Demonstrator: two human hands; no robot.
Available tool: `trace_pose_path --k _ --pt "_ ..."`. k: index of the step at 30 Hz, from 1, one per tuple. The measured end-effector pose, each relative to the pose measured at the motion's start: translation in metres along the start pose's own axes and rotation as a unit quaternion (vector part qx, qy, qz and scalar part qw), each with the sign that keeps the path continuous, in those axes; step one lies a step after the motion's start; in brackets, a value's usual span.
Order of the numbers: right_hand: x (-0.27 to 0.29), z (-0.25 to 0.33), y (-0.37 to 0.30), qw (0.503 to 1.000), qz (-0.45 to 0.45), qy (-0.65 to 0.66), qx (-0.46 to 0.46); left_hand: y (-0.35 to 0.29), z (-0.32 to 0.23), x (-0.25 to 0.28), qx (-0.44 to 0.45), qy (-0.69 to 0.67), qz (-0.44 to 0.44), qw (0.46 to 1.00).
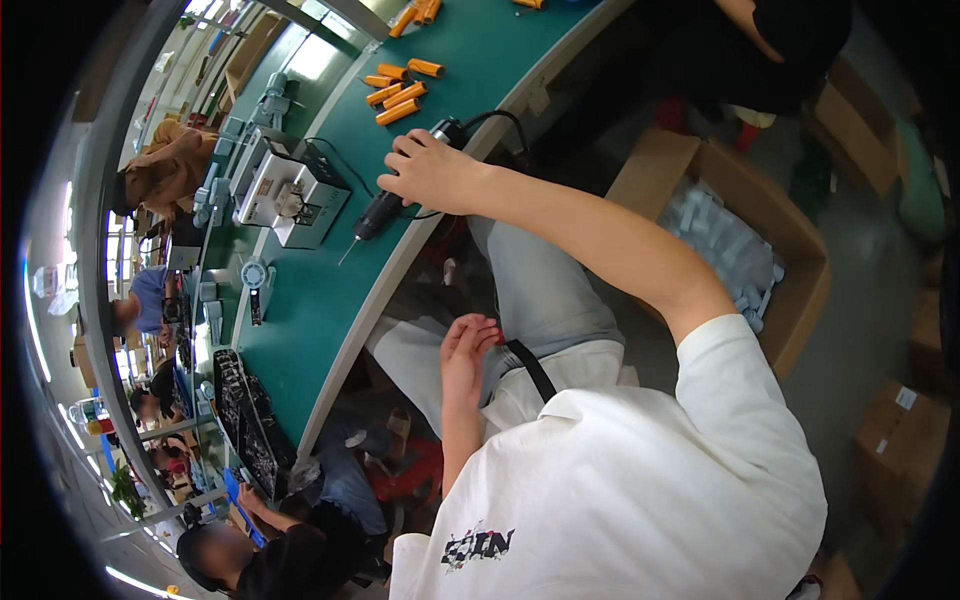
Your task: Assemble electronic components using an electric screwdriver on a factory assembly line.
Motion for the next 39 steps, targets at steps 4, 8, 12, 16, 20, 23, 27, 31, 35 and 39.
trace_pose_path --k 4,8,12,16,20,23,27,31,35,39 --pt "0.020 0.011 -0.010 0.994 -0.089 -0.041 0.041 -0.006 -0.056 -0.032 -0.053 -0.008 0.035 0.998" --pt "0.068 0.029 -0.016 0.991 -0.121 -0.036 0.033 0.012 -0.105 -0.066 -0.098 -0.151 0.021 0.983" --pt "0.113 0.043 -0.021 0.997 -0.083 0.001 0.001 0.029 -0.136 -0.084 -0.156 -0.224 -0.001 0.962" --pt "0.143 0.040 -0.020 0.994 -0.090 0.032 -0.048 0.021 -0.166 -0.115 -0.199 -0.168 0.006 0.965" --pt "0.158 0.061 -0.050 0.934 -0.351 0.043 -0.055 0.033 -0.192 -0.124 -0.153 -0.192 0.015 0.969" --pt "0.124 0.057 -0.071 0.839 -0.334 0.343 -0.259 0.039 -0.221 -0.132 -0.079 -0.201 0.088 0.972" --pt "0.101 0.036 -0.046 0.664 -0.406 0.536 -0.327 0.054 -0.226 -0.132 0.066 -0.109 0.161 0.979" --pt "0.108 0.027 -0.009 0.741 -0.396 0.435 -0.323 0.057 -0.247 -0.119 0.215 0.071 0.382 0.896" --pt "0.123 -0.006 -0.011 0.723 -0.462 0.390 -0.335 0.059 -0.377 -0.100 -0.256 0.469 0.413 0.738" --pt "0.157 -0.038 -0.059 0.655 -0.558 0.332 -0.387 0.200 -0.480 -0.065 -0.402 0.536 0.091 0.737"
Point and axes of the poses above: each hand's wrist, its own y-axis towards the middle knuckle, its own x-axis out of the back of the hand, z = x × y, the point moved 4 cm from there along y, towards the middle knuckle, and after that the axes turned 7 degrees about -z, right-handed, at the moved point
